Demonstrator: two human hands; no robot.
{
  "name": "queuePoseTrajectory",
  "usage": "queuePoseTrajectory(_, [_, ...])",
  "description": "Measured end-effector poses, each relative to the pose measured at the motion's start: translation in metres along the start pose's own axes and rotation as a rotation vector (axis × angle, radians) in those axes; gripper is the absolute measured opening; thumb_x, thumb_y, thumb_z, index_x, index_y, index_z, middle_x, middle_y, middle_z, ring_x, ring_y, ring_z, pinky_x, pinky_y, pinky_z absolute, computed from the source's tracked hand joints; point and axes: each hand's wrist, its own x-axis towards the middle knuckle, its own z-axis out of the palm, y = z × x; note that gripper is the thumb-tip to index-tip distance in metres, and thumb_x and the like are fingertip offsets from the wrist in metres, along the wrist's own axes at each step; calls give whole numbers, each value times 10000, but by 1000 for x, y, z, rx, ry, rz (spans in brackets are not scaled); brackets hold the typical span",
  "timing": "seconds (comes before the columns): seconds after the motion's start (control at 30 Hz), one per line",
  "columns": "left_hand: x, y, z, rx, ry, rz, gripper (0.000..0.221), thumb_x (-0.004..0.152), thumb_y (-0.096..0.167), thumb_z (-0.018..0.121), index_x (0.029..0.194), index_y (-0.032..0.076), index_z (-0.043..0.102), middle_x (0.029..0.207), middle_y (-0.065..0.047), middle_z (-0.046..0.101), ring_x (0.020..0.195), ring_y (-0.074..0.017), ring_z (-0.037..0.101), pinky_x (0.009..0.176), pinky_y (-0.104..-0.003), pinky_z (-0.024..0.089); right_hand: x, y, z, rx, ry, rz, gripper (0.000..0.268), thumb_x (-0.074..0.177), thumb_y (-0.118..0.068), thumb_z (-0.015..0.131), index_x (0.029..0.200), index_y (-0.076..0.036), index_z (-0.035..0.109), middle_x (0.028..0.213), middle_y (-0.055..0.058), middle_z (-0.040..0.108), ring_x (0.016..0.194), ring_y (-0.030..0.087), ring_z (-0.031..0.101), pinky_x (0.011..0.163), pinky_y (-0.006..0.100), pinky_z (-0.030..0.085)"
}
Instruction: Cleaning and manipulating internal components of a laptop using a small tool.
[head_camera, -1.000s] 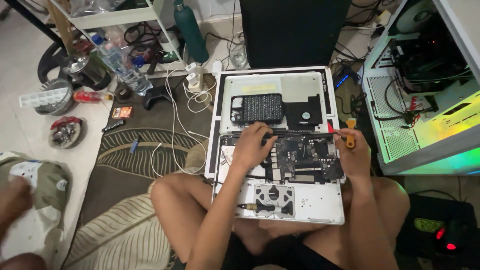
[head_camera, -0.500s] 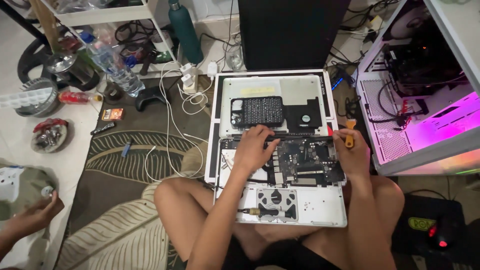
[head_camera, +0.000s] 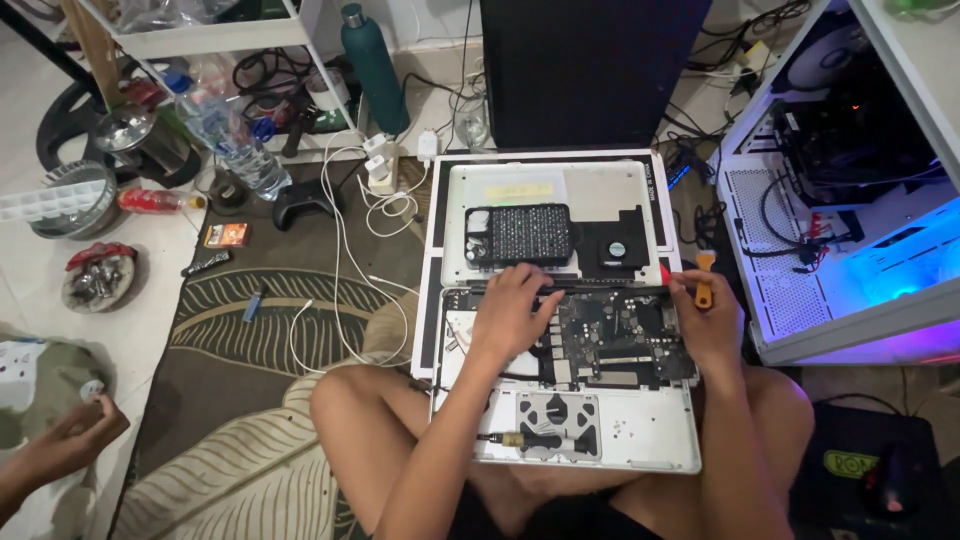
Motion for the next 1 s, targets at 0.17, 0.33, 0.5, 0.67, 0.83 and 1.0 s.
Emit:
queuePoseTrajectory(0.17, [0,4,-4,7,-12,-5,352,1042,388,561,1174,94,704,1152,-84,657,1184,-291,628,1099,-477,413,-4,-12,-3,55,14,30,238,962,-190,790,1169,-103,711,1109,93,754,998,271,696,827,395,525])
queuePoseTrajectory(0.33, [1,8,-9,-14,-32,-25,361,1048,384,554,1177,81,703,1148,-97,659,1191,-295,624,1106,-483,412,-2,-12,-2,112,10,55,231,995,-175,776,1191,-76,702,1110,114,745,954,265,695,781,388,529])
queuePoseTrajectory(0.5, [1,7,-9,-36,-17,-16,345,1034,347,583,1169,56,709,1135,-117,663,1174,-309,624,1104,-490,414,-4,-25,-6,149,-5,36,185,1024,-131,750,1184,-54,695,1099,131,739,904,252,685,752,385,518])
queuePoseTrajectory(0.67, [-1,5,-6,-38,-9,-14,352,1038,356,578,1172,57,709,1149,-112,659,1176,-305,616,1107,-487,410,-4,-14,-5,110,-14,37,194,1012,-148,754,1176,-69,690,1105,109,738,911,249,691,751,381,519])
queuePoseTrajectory(0.83, [-1,6,-8,-41,-26,-23,356,1042,351,569,1184,56,708,1180,-107,658,1185,-302,613,1109,-477,402,-5,-13,-5,117,-9,26,187,1017,-145,747,1178,-69,690,1081,110,740,810,234,698,723,365,524])
queuePoseTrajectory(1.0, [0,6,-7,-31,-33,-14,357,1047,353,559,1183,56,702,1188,-99,654,1188,-299,613,1105,-468,402,-5,-9,-2,153,15,15,165,1023,-87,726,1178,-42,694,1051,135,743,736,221,681,681,346,523])
